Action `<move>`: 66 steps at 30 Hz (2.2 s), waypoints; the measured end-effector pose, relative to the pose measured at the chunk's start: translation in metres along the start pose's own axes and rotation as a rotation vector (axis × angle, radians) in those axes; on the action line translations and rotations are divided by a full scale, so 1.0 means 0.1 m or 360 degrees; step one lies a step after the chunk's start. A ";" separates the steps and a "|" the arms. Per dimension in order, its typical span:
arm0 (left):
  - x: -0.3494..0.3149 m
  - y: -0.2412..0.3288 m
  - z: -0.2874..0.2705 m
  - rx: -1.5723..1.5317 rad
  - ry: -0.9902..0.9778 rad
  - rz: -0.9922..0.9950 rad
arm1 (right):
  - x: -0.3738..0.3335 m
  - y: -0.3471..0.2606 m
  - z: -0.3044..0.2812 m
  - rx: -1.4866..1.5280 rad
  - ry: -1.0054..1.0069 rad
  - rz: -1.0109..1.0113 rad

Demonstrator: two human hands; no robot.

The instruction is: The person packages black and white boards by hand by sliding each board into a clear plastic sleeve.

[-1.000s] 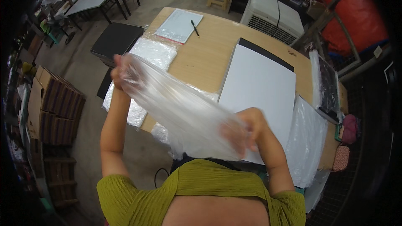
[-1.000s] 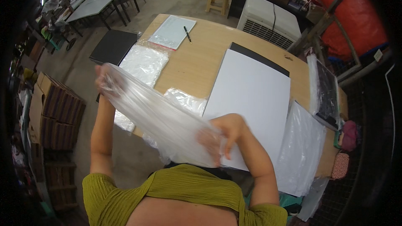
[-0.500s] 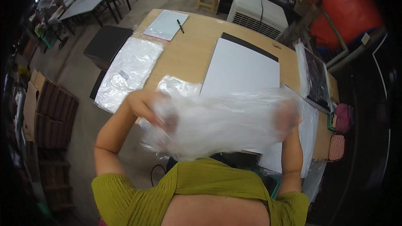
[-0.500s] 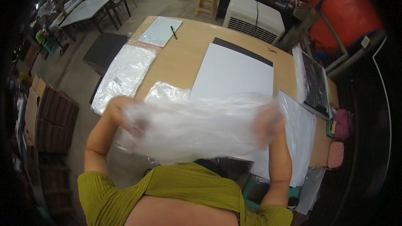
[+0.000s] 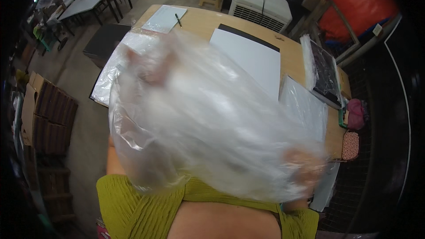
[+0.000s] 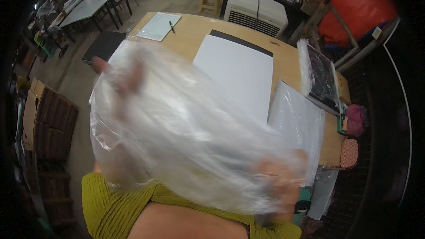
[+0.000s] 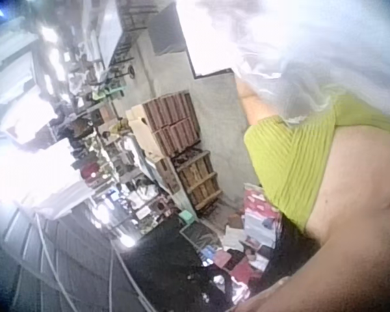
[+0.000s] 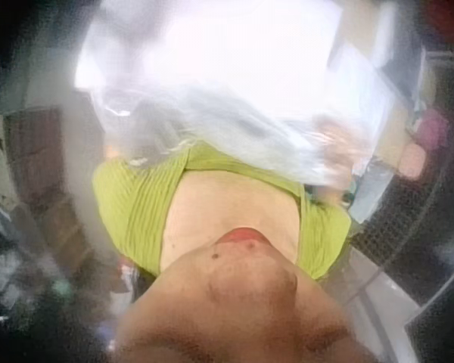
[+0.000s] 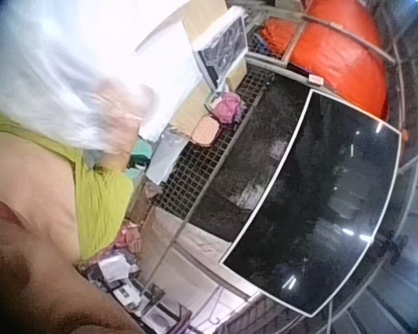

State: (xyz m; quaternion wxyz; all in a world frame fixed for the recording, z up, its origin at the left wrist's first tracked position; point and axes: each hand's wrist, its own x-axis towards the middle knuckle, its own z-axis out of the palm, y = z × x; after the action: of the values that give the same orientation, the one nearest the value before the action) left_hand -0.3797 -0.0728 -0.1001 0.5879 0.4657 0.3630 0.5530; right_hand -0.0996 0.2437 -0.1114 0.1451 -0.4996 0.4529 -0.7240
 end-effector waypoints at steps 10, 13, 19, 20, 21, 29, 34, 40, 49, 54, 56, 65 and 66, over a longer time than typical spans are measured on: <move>0.36 -0.03 -0.08 -0.0932 0.0410 0.1214 | -0.31 -0.01 0.26 -0.0016 0.0271 -0.0099; 0.24 -0.25 -0.07 -0.1106 0.0357 0.1322 | -0.59 0.04 0.26 0.0043 0.0602 -0.0199; -0.09 -0.45 -0.31 -0.0200 0.0737 0.0309 | -1.11 0.10 0.12 0.0396 0.2426 -0.0144; -0.09 -0.63 -0.36 0.0012 0.0921 0.0039 | -1.13 0.15 0.05 0.0433 0.2592 -0.0073; -0.01 -0.92 -0.38 0.0216 0.1247 -0.0020 | -1.45 0.29 0.02 0.0474 0.2611 0.0070; -0.28 -2.24 -0.08 0.1712 0.1854 -0.0737 | -1.51 1.17 0.02 -0.1918 0.2920 0.1813; 0.00 -1.70 0.37 0.1577 0.1916 -0.0875 | -1.32 1.15 0.17 -0.2235 0.2853 0.1980; 0.01 -0.98 0.46 0.1447 0.1779 -0.0686 | -1.65 0.92 0.33 0.0525 0.3416 0.0405; -0.02 -0.65 0.57 0.0897 0.1495 -0.0640 | -1.56 0.64 0.60 0.0402 0.3244 0.0305; 0.30 -0.37 0.70 -0.0446 0.1151 0.0801 | -0.82 0.35 0.57 -0.0363 0.2916 -0.0523; 0.39 -0.15 0.69 -0.0843 0.0919 0.1083 | -0.70 0.16 0.46 -0.0816 0.2017 -0.0800; 0.49 1.64 0.34 0.1851 0.1695 0.0879 | 0.41 -1.41 -0.21 -0.2401 0.2566 -0.0731; 0.46 1.58 0.11 0.1870 0.1729 0.1064 | 0.41 -1.36 -0.45 -0.2263 0.2449 -0.0775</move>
State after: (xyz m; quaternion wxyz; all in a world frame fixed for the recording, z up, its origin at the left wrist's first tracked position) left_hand -0.4129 -0.0356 0.0574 -0.1961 0.4476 0.6644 0.5655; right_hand -0.1239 0.3139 0.0182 -0.6509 0.0436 0.6281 -0.4242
